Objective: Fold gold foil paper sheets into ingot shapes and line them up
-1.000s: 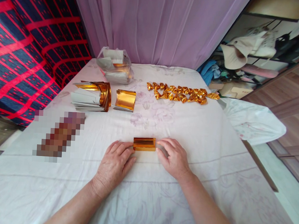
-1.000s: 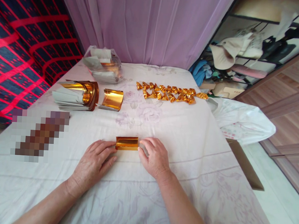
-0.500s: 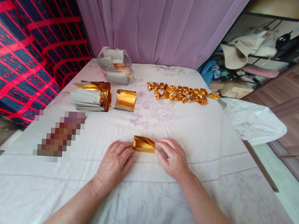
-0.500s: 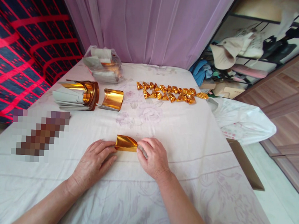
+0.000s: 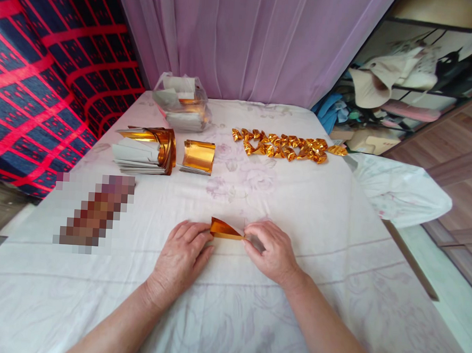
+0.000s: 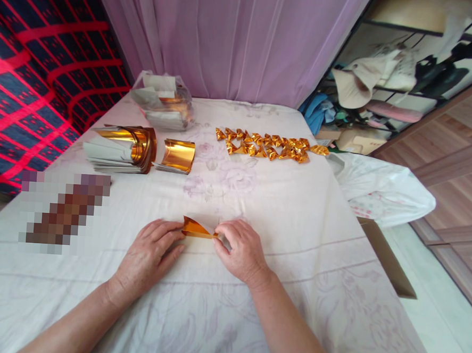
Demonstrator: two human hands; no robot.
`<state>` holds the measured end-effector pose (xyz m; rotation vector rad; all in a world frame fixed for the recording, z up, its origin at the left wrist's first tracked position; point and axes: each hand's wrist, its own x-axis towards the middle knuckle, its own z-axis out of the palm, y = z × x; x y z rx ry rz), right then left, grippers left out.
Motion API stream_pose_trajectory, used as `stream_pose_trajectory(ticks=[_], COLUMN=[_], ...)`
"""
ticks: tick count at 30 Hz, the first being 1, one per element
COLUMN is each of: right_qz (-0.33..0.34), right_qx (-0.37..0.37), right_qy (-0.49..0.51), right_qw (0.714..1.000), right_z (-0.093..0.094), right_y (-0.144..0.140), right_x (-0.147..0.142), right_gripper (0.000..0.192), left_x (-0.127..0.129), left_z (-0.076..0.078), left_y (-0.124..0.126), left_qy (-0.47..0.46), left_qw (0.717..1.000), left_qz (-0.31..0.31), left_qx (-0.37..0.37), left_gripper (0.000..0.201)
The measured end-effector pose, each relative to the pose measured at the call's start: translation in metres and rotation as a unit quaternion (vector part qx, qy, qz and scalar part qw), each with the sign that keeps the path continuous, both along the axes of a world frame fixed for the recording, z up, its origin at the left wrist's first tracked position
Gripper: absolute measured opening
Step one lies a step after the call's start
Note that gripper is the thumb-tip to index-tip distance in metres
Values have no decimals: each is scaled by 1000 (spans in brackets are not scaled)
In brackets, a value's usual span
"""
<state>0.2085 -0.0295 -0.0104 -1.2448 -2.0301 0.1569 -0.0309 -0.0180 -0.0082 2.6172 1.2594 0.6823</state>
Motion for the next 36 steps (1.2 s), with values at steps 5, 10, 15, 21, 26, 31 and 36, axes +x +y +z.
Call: stream_pose_trajectory(ticks=[5,10,15,21,26,31,36], right_qz=[-6,-3,13,31,28,-9,-47], right_qx=[-5,-8,-12,-7,-32,-64,-118], right_qy=[-23,-46,-30,37,33,85,179], right_qw=[1000,999,999,999,999,994,976], right_z=[-5,-4,-2,-4,-1,7,5], right_y=[0,0,1,1,-2,-5,-6], right_x=[1,0,1,2,1,-2,-3], right_gripper=[16,14,22,34,25,13,6], left_x=[0,1,0,1,0,-4,-2], left_z=[0,0,0,5,8,8,10], left_y=[0,-1,-1,-2,-3,-3,-5], left_qy=[4,-1,-19,-61,-45,-50,-78], left_qw=[1000,1000,1000,997,997,997,996], left_qz=[-5,0,14,33,29,7,8], left_qx=[2,-1,0,13,59,57,35], left_gripper=[17,15,8,19,30,19,26])
